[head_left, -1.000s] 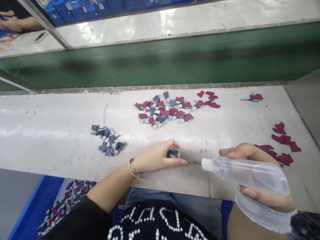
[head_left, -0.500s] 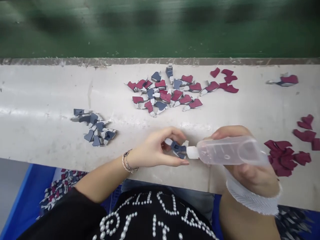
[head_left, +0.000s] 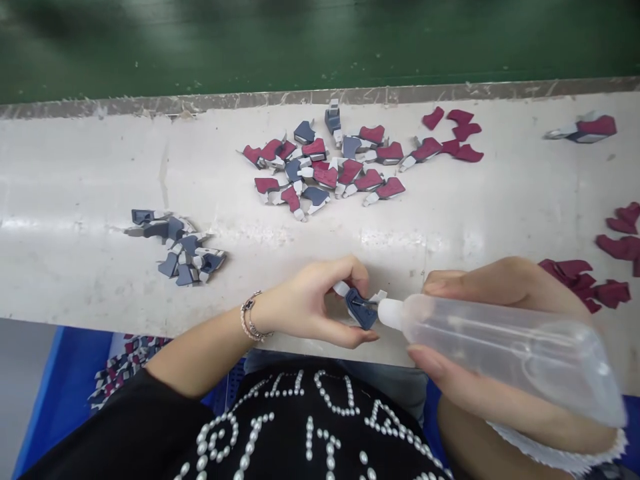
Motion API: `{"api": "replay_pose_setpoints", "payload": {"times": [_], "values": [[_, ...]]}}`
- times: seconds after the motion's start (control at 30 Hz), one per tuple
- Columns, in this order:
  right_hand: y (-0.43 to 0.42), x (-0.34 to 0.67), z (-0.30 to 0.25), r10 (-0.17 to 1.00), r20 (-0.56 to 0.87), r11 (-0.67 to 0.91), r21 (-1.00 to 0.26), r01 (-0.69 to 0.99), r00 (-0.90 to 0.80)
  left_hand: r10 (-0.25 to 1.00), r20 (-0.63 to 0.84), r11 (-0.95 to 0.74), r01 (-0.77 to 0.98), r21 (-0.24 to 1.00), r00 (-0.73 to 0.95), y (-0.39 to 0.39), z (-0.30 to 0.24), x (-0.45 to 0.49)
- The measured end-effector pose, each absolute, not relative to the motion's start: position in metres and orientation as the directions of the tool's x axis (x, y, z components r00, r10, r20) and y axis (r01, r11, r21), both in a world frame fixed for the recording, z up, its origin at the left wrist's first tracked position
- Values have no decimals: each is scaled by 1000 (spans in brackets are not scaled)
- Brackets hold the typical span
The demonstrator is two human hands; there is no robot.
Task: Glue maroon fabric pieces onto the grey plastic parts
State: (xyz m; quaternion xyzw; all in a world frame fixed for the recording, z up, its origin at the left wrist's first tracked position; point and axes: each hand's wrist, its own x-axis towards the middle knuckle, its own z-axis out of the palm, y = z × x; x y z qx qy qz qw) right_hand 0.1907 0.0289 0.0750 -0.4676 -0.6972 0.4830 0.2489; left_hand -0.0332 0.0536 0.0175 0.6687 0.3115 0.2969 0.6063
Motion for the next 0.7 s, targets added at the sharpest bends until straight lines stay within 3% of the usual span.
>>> {"api": "replay_pose_setpoints", "payload": {"times": [0.17,0.7], "values": [[32,181,81,933,12,158,-912,380,-360,773,67,-112,32,993,631,55,19,-34],[35,180,86,934,148,292,-842,454,-326,759,84,-157,56,986,646,56,18,-36]]}}
